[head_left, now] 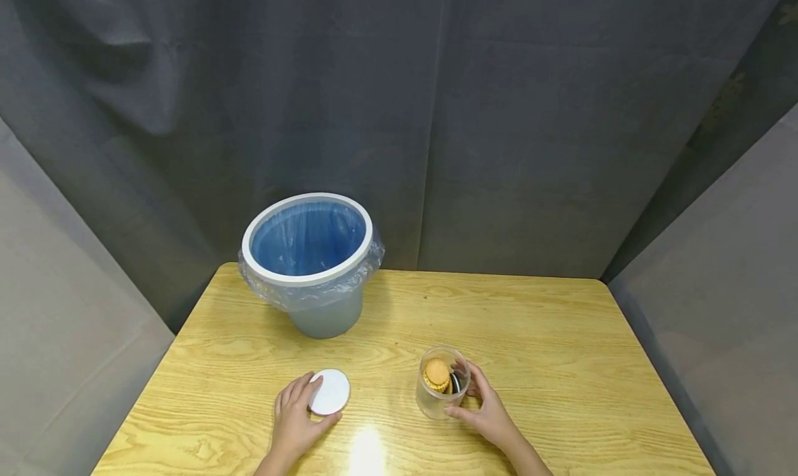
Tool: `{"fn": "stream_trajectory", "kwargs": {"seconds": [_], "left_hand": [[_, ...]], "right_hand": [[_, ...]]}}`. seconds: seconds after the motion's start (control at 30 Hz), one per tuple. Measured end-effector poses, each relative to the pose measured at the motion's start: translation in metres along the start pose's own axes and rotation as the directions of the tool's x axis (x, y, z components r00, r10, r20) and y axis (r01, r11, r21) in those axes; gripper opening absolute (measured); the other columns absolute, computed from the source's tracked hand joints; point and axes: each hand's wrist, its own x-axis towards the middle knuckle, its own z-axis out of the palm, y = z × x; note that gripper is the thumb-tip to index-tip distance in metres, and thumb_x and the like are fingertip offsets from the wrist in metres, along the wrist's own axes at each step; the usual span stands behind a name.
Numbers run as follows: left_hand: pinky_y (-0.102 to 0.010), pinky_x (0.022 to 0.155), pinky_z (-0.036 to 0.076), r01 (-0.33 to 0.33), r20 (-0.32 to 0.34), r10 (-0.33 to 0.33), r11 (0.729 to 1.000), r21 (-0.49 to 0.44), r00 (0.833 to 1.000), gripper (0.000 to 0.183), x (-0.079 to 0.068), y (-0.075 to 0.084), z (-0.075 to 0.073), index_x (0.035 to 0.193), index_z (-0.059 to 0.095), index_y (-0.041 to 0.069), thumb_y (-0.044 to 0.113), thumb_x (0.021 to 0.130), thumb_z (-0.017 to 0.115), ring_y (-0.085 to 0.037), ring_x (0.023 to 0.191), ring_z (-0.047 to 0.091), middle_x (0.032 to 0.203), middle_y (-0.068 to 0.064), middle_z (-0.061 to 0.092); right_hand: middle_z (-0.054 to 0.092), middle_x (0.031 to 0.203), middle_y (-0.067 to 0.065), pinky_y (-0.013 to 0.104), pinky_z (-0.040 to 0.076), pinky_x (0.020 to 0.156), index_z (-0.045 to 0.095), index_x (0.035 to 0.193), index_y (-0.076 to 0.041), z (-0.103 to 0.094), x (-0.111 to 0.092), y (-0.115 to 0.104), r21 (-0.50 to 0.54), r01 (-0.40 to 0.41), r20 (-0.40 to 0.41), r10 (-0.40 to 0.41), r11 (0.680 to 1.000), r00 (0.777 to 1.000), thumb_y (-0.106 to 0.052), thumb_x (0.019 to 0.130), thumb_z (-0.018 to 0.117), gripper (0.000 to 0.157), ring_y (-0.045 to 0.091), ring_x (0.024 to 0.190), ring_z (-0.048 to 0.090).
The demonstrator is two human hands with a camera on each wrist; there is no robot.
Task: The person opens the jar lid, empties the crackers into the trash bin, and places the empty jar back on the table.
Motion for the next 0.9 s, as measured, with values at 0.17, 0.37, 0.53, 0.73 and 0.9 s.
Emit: {"fn": "stream_trajectory", "kwargs": {"seconds": [0.17,0.37,0.53,0.73,0.9], "left_hand": [[-0.053,0.1,0.019,0.017,0.015,-0.017,1.0,0.004,1.0,0.079,0.0,0.0,-0.001,0.123,0.056,0.012,0.053,0.06,0.078,-0.031,0.121,0.036,0.13,-0.012,0.049],[-0.052,0.099,0.019,0.012,0.012,-0.012,1.0,0.018,1.0,0.079,0.0,-0.002,0.0,0.123,0.056,0.015,0.056,0.059,0.077,-0.03,0.121,0.036,0.129,-0.011,0.049],[-0.053,0.099,0.018,0.012,0.009,-0.012,1.0,0.012,1.0,0.079,-0.001,-0.002,-0.001,0.124,0.056,0.016,0.057,0.059,0.077,-0.03,0.121,0.036,0.13,-0.011,0.049],[-0.054,0.099,0.019,0.0,-0.009,0.0,1.0,-0.001,1.0,0.077,0.001,-0.001,-0.003,0.122,0.058,0.014,0.057,0.061,0.075,-0.031,0.119,0.038,0.128,-0.013,0.05],[-0.053,0.096,0.022,-0.018,-0.047,0.018,1.0,0.0,0.999,0.07,0.003,0.0,-0.006,0.116,0.061,0.012,0.055,0.063,0.075,-0.033,0.115,0.042,0.123,-0.014,0.054]], "right_hand": [[0.044,0.135,0.02,0.039,0.046,0.084,0.035,0.137,-0.009,-0.002,0.0,-0.018,0.016,0.001,0.01,-0.002,1.0,1.0,-0.013,0.069,0.079,0.081,0.039,0.117,0.043],[0.044,0.134,0.022,0.04,0.045,0.085,0.035,0.136,-0.003,-0.004,-0.002,-0.039,0.013,-0.017,0.021,0.017,1.0,1.0,-0.012,0.07,0.078,0.08,0.042,0.116,0.042],[0.044,0.132,0.025,0.039,0.045,0.084,0.034,0.135,-0.002,-0.004,-0.003,-0.041,-0.006,0.005,0.025,-0.005,1.0,1.0,-0.011,0.071,0.077,0.078,0.043,0.115,0.043],[0.045,0.133,0.021,0.037,0.046,0.083,0.034,0.137,-0.007,-0.002,-0.001,-0.02,0.005,0.012,0.021,-0.012,1.0,1.0,-0.013,0.07,0.078,0.08,0.04,0.116,0.044],[0.046,0.134,0.016,0.034,0.046,0.083,0.034,0.138,-0.013,0.0,0.0,-0.004,-0.02,0.026,0.01,-0.026,0.999,1.0,-0.016,0.07,0.079,0.081,0.034,0.117,0.046]]}}
